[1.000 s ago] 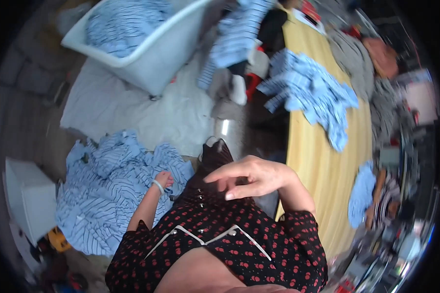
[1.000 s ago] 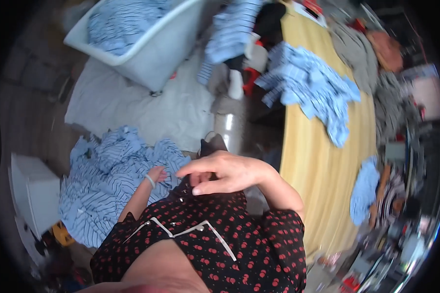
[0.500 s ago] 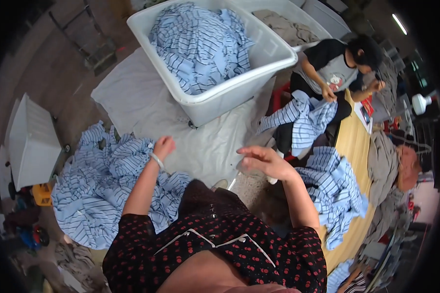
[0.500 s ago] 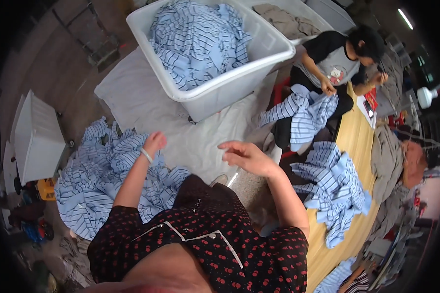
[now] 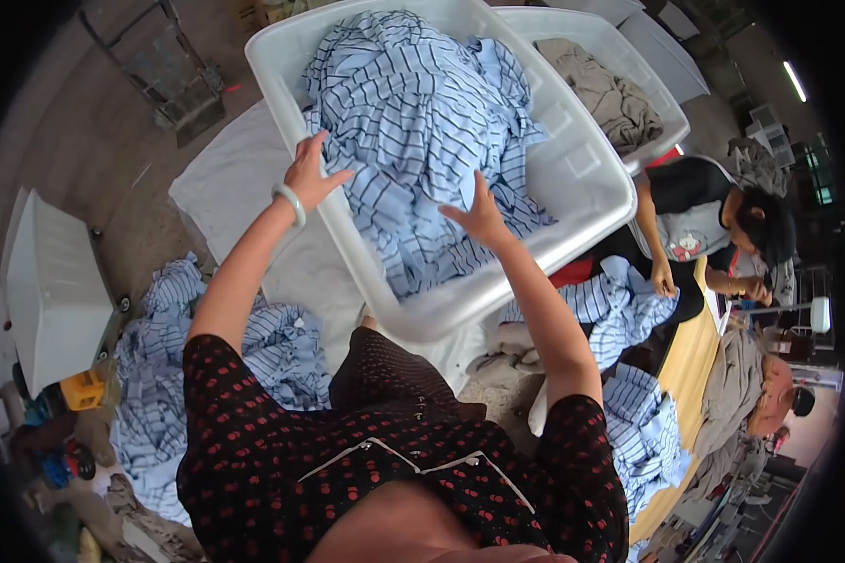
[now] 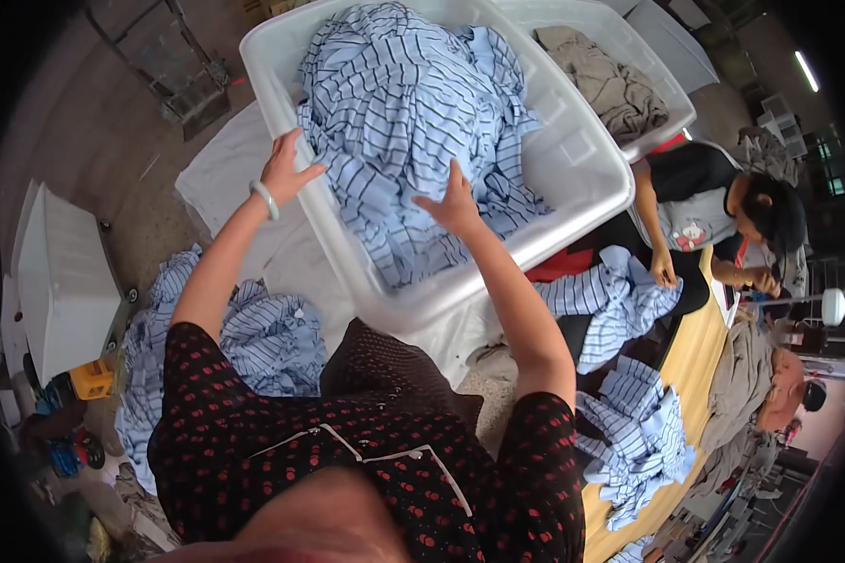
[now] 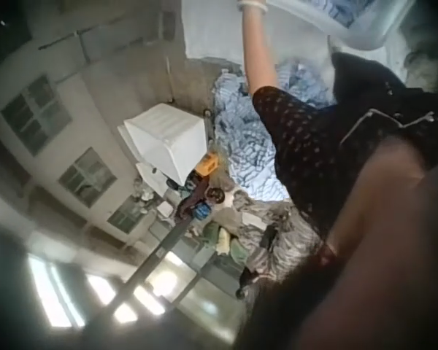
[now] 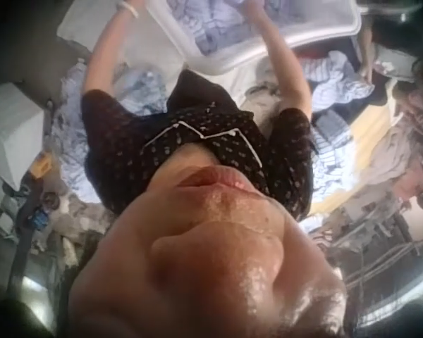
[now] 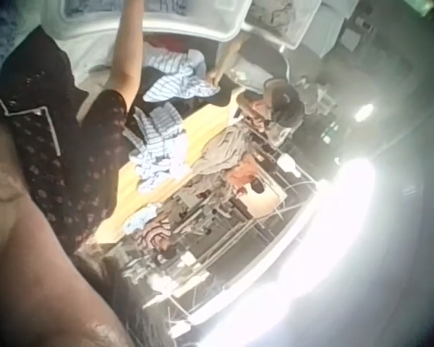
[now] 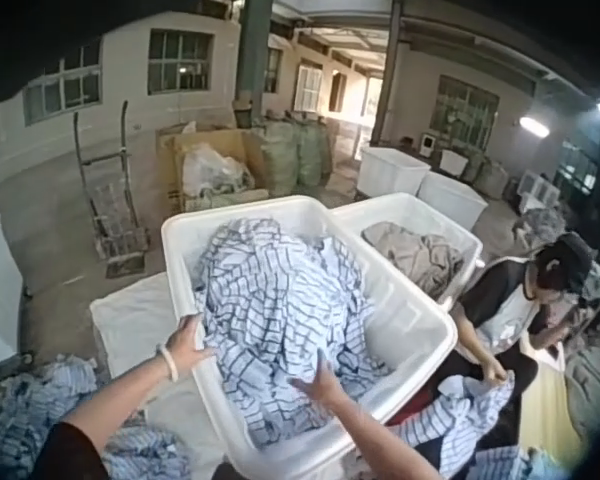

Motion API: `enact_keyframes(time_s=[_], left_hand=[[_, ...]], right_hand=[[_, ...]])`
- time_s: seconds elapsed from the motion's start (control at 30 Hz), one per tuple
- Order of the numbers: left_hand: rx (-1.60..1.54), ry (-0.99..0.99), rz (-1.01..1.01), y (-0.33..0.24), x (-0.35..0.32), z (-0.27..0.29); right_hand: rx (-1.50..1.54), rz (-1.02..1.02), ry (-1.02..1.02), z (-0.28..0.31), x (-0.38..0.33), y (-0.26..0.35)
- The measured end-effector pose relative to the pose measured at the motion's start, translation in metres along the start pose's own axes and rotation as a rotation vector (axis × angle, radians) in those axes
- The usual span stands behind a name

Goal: Trimming loose threads from blue and white striped shirts on a workbench.

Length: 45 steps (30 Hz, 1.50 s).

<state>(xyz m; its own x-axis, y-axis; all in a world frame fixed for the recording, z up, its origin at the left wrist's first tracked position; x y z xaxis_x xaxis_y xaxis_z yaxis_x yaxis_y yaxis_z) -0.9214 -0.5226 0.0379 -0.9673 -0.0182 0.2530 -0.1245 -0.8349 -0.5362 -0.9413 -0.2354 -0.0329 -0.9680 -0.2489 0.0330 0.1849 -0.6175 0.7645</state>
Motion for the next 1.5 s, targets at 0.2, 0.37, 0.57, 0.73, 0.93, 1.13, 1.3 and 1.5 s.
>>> enact_keyframes(time_s=[0.2,0.37,0.57,0.73,0.93,1.13,1.3,1.5], left_hand=[[0.231,0.226,-0.033,0.043,0.166,-0.055],[0.264,0.136,-0.196,0.059,0.293,-0.107],[0.636,0.354,-0.193,0.037,0.403,-0.143],[0.597,0.588,-0.131,0.058,0.424,-0.170],[0.499,0.434,-0.125,0.069,0.417,-0.179],[0.288,0.237,-0.132,0.078,0.370,-0.163],[-0.269,0.241,-0.109,0.061,0.285,-0.160],[-1.109,0.561,0.447,0.032,0.164,-0.120]], right_hand=[[-0.158,-0.230,-0.179,-0.028,0.168,0.002],[-0.288,-0.341,-0.241,-0.037,0.229,-0.003],[-0.270,-0.262,-0.255,-0.046,0.244,-0.021],[-0.262,-0.215,-0.249,-0.044,0.245,-0.019],[-0.271,-0.198,-0.223,-0.021,0.249,-0.019],[-0.130,-0.157,-0.275,-0.025,0.234,-0.033],[0.508,-0.181,-0.207,-0.041,0.192,-0.018],[0.886,-0.175,-0.112,-0.051,0.122,0.033]])
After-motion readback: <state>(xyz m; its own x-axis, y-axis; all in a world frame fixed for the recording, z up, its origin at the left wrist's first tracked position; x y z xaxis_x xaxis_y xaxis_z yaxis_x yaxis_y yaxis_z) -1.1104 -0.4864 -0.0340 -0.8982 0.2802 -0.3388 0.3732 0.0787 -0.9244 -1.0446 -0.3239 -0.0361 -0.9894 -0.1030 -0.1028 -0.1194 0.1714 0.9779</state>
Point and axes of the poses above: each hand's wrist, its own x-axis towards the middle knuckle, its own z-axis out of the back of the hand, y = z × x, the point moved 5 cm from there along x, towards the middle knuckle
